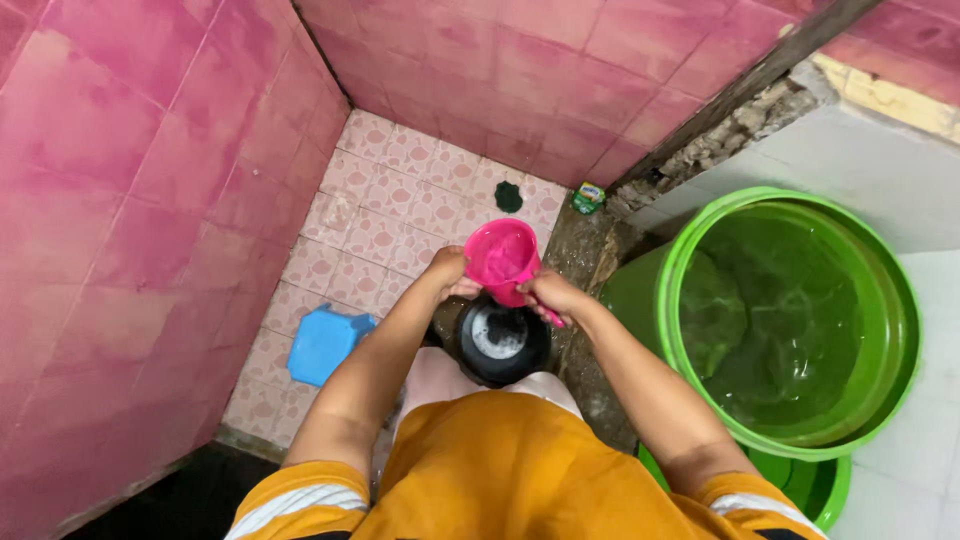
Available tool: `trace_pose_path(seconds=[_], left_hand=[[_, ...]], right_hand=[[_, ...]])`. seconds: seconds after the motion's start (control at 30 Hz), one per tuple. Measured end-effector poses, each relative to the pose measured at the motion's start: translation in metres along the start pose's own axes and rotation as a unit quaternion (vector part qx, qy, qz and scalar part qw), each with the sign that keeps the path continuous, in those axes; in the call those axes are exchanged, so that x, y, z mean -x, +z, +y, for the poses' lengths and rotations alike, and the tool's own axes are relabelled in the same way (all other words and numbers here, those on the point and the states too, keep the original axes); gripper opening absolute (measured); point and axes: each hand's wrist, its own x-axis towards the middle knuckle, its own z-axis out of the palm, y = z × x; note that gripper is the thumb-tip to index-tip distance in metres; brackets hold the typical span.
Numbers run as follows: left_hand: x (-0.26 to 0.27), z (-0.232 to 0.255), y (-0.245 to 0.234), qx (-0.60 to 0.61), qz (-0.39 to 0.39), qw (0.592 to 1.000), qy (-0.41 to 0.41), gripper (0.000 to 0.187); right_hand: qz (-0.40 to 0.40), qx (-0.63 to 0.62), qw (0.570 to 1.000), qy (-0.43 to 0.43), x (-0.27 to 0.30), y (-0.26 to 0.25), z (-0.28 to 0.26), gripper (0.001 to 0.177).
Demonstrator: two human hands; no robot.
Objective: The person soaps and scrubs a green plastic lid by hand using a sponge, then rinses it with water from a pink pitcher.
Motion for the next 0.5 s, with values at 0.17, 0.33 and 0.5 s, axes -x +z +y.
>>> trace_pose_path(seconds=[0.17, 0.33, 0.5], left_hand=[[-0.057, 0.017, -0.081, -0.033, 0.018, 0.999, -0.030, 0.039], [-0.090, 0.054, -0.134, 0.063, 0.057, 0.996, 0.035, 0.036], [-0.141, 0.108, -0.128, 0.043, 0.166, 0.964, 0.205, 0.040]], right_hand=[[0.119, 0.207, 0.971, 0.019, -0.032, 0.068, -0.069, 0.024], [0.173, 0.217, 0.961, -0.010, -0.080, 0.120, -0.132, 0.035], [0.246, 0.181, 0.951, -0.053, -0.119, 0.136, -0.154, 0.038]])
